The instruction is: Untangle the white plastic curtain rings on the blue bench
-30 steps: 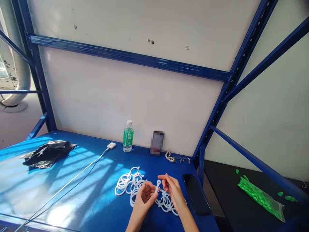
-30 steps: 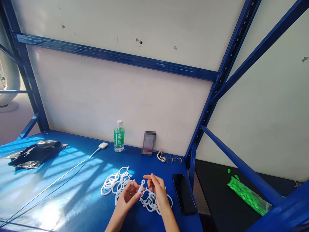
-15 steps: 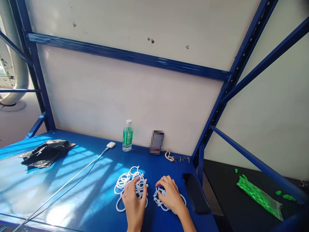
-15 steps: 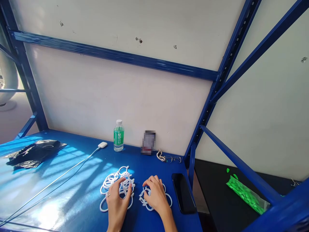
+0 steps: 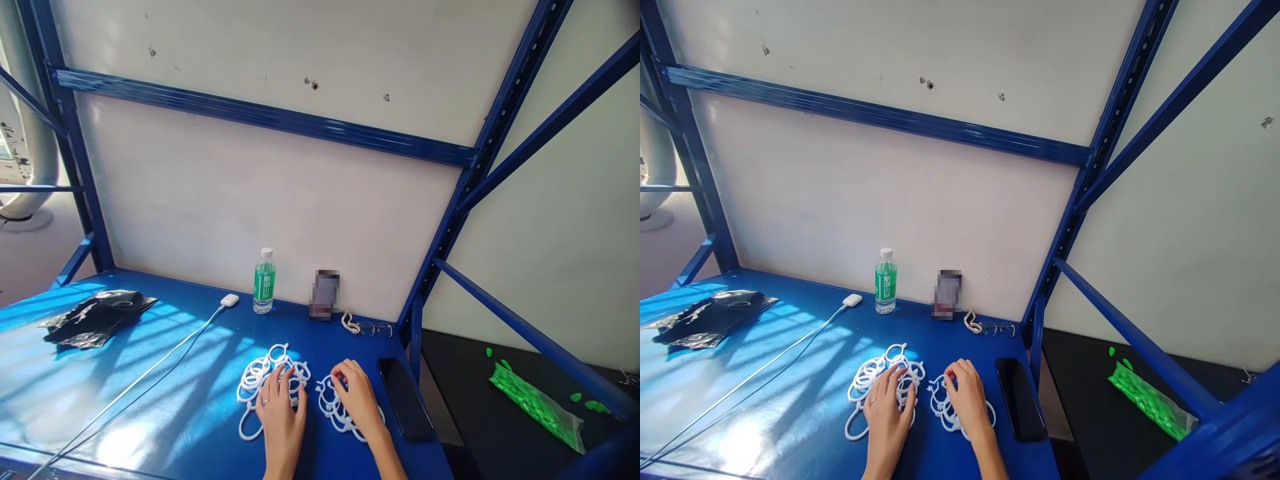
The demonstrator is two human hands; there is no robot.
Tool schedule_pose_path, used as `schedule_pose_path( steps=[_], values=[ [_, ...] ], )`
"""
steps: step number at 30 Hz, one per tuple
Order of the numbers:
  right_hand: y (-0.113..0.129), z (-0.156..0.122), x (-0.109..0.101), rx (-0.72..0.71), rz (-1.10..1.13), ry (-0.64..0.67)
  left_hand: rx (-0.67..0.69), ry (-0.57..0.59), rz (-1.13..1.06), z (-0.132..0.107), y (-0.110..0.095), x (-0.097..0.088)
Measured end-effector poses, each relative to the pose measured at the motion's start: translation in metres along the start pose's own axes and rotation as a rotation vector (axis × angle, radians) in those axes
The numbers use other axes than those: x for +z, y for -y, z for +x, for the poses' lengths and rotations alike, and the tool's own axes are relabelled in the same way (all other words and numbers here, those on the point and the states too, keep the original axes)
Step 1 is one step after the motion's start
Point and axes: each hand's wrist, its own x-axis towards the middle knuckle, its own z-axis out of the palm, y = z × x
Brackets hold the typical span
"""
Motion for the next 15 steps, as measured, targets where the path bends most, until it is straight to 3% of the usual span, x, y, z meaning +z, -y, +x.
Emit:
schedule_pose_path(
  steps=[6, 15],
  values=[
    [-0.003, 0.002, 0.000, 0.043, 0.228, -0.169, 0.086, 0.051, -0.233, 0.002, -0.012, -0.010],
    [0.002, 0.002, 0.000, 0.083, 0.444, -0.144, 0.171, 0.200, -0.382, 0.001, -0.018, -0.012]
  ],
)
